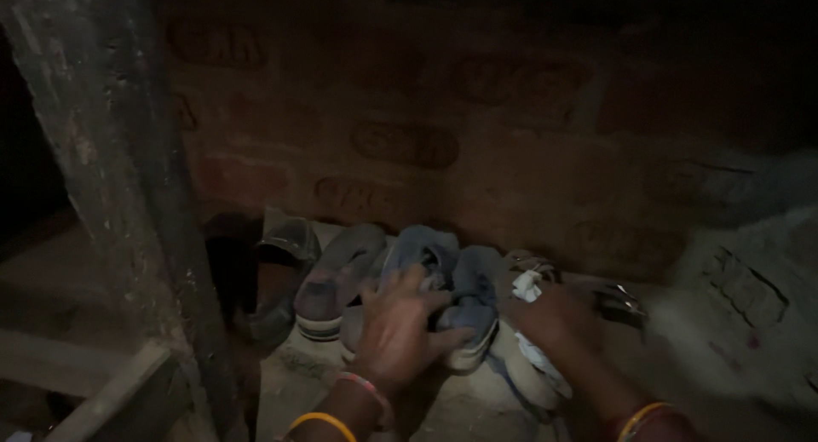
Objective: The person wipes a pair of beige slide sandals with a white cloth, cleaning the straps and soles. The person handles the sandals one at a time, turning them over to wipe different surfaces, then places them back on a low brick ledge among other footwear.
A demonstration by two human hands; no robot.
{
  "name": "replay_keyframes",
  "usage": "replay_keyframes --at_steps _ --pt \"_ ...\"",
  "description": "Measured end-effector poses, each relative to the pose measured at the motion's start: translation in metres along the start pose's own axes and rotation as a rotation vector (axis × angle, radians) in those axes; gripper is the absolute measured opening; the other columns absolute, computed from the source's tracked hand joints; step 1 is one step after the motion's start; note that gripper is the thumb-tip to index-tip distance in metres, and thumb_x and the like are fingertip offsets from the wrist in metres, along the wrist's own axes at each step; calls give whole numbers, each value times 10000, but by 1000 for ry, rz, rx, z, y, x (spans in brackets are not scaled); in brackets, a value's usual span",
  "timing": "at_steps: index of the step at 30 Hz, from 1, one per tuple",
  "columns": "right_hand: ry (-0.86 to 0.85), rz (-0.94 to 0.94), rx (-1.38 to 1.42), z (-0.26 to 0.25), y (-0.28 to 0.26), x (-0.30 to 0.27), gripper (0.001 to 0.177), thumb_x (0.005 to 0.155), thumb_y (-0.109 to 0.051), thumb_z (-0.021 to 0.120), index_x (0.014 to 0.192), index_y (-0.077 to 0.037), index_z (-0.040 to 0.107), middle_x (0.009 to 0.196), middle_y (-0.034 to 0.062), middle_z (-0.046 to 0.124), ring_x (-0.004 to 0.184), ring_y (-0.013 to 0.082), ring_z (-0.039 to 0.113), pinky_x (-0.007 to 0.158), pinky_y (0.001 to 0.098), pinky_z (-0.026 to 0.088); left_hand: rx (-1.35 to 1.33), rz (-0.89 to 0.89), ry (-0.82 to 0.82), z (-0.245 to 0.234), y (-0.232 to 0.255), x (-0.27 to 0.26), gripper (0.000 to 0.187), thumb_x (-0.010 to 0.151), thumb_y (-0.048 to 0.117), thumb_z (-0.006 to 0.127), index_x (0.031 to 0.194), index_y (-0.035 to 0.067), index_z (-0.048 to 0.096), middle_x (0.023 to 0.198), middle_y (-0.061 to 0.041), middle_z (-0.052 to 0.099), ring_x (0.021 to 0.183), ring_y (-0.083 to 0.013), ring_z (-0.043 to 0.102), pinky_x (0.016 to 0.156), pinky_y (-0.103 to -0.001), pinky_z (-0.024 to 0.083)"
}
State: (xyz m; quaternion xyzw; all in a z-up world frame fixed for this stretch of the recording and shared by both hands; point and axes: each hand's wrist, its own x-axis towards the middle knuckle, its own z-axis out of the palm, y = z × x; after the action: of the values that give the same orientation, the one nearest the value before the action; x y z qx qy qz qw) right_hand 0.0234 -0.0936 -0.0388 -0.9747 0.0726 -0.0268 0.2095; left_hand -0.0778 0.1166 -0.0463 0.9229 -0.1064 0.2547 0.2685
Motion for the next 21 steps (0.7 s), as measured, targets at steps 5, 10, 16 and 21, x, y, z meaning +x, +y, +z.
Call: replay_keyframes --at_steps 5,10,16,21 --pt "80 -26 -67 17 -29 2 616 841 -624 676 1308 -222 687 1364 191 595 1231 391 584 999 466 502 12 -63 -39 -17 -23 -1 553 710 457 843 1162 149 765 1284 -139 579 1265 -343 490 1098 -627 255" --pt "-98 3 26 28 -69 -5 622 860 -563 648 1366 -201 655 1393 100 651 1243 328 650 1035 428 533 61 -75 67 -32 -46 -3 606 624 398 881 1162 132 796 1455 -206 505 1332 -414 402 1116 -634 158" --pt "-48 -38 137 45 -113 -22 606 830 -454 703 1384 -219 634 1400 95 640 1276 313 619 1056 419 510 193 -232 177 -36 -68 -8 623 622 406 863 1175 133 773 1520 -172 424 1393 -382 300 1156 -601 154" --pt "-138 -24 145 40 -110 -18 688 888 -617 641 1316 -79 686 1337 168 677 1223 327 658 1009 423 523 212 -274 165 -35 -66 -7 597 645 363 856 1178 111 759 1594 -149 306 1454 -371 201 1136 -643 130"
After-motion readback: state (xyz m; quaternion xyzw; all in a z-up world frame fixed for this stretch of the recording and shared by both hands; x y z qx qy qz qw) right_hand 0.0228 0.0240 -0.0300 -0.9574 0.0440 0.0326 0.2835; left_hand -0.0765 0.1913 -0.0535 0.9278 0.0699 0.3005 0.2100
